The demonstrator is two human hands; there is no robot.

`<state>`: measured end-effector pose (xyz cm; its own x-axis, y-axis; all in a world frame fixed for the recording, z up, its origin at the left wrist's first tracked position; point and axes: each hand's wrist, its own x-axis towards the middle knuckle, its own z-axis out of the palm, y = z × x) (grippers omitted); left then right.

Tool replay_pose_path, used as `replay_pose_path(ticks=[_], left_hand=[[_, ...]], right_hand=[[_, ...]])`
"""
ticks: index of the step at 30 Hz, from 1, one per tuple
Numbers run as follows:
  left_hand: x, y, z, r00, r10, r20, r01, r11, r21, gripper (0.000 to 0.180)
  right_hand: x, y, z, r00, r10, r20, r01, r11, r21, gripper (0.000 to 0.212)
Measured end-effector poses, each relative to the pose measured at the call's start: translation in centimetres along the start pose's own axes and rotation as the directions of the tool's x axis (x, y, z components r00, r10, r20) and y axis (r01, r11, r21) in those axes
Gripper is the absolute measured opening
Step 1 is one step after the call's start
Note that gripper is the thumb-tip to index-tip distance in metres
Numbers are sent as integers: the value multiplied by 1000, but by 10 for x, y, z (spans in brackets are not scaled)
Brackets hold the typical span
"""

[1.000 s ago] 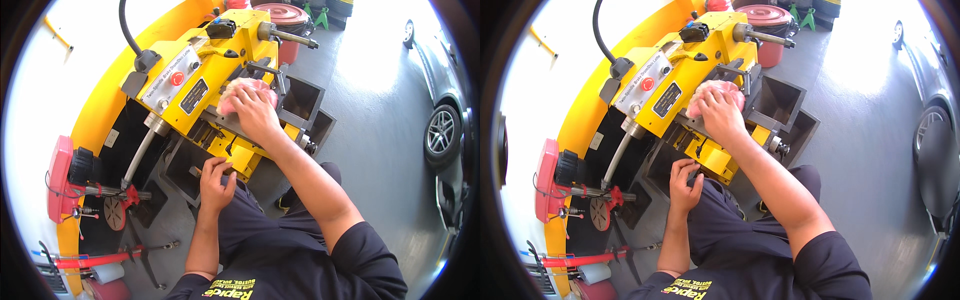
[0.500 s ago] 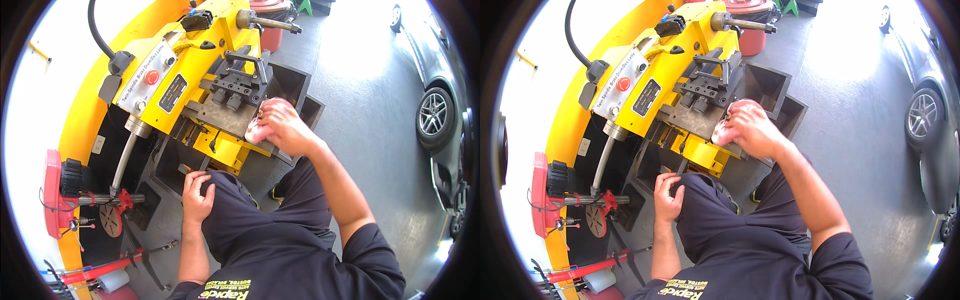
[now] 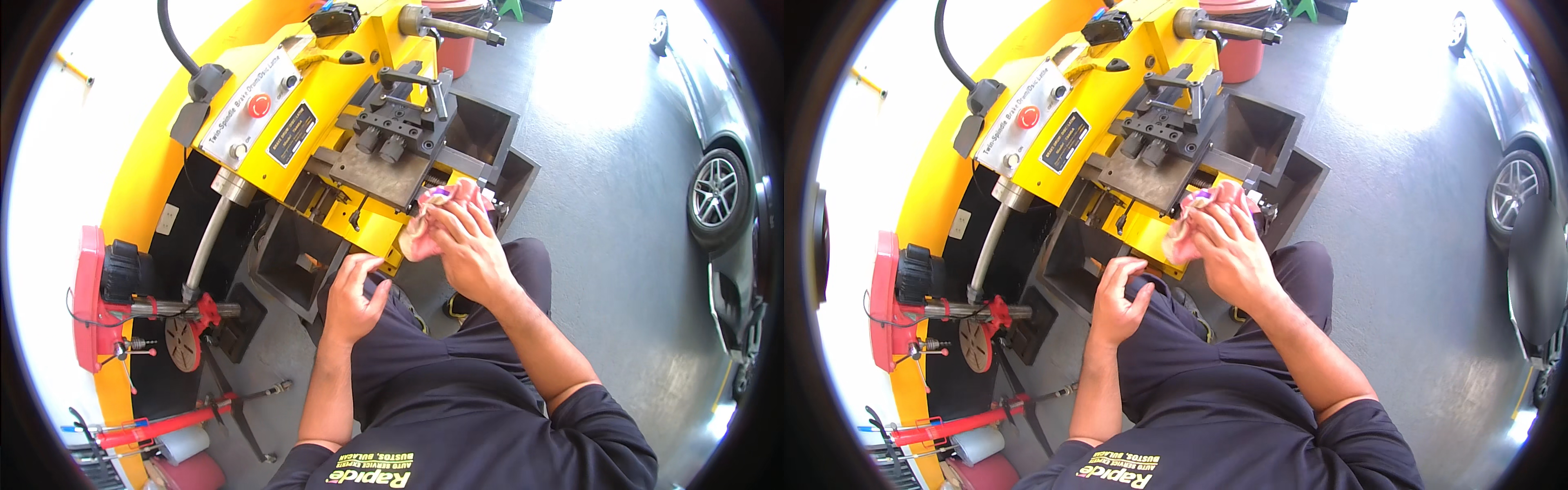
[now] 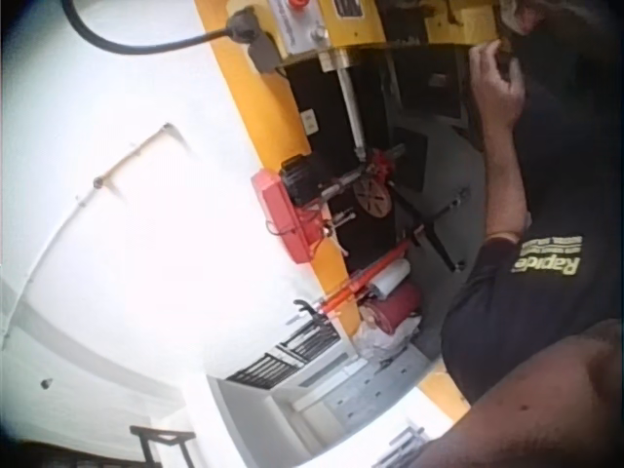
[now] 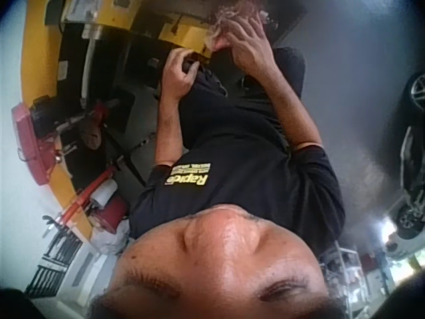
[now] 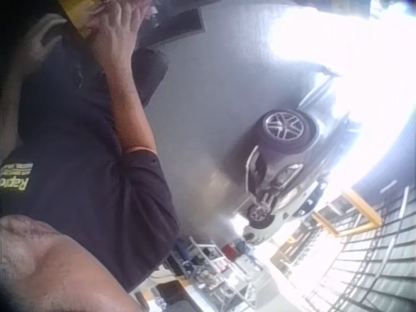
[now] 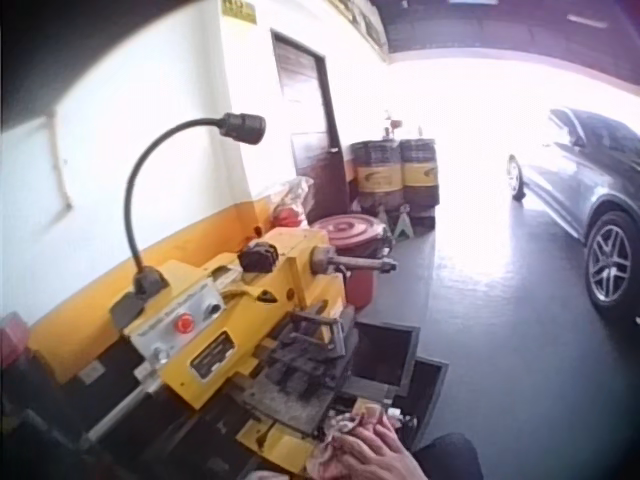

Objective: The person wipes the surfaces of a yellow twin-spindle brake disc lathe with a pink cloth, cleaning the control panel, levers, and metal components. The person also briefly adjusts a black flexible hose attached to the machine.

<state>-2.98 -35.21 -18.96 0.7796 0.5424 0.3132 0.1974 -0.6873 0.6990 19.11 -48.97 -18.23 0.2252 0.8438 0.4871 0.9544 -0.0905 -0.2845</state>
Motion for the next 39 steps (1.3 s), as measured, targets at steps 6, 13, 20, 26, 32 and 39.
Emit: replay_pose_path(ticks=[6,13,20,26,32,39], left_hand=[[37,10,33,1000,14,-13,-15,998,-64,47],[12,-1,26,991,-132,-16,128,978,-164,51],[16,2,41,998,-57,-18,51,974,-222,51],[-1,-9,20,979,-201,-18,189,945,-266,48],[-2,-4,4,989,-144,-33,128,949,-289,44],[5,56,-186,736,286,-614,-505,836,-216,89]], right_hand=[[9,-26,28,997,34,-66,-47,976,-212,37],[-2,-6,-72,901,422,98,-386,885,-262,30],[12,-21,6,999,12,-37,-19,983,-182,33],[63,-37,-27,984,152,-91,-162,980,-113,33],[107,-35,54,978,-194,81,202,973,-114,38],[137,-22,78,955,-285,79,287,958,-16,35]])
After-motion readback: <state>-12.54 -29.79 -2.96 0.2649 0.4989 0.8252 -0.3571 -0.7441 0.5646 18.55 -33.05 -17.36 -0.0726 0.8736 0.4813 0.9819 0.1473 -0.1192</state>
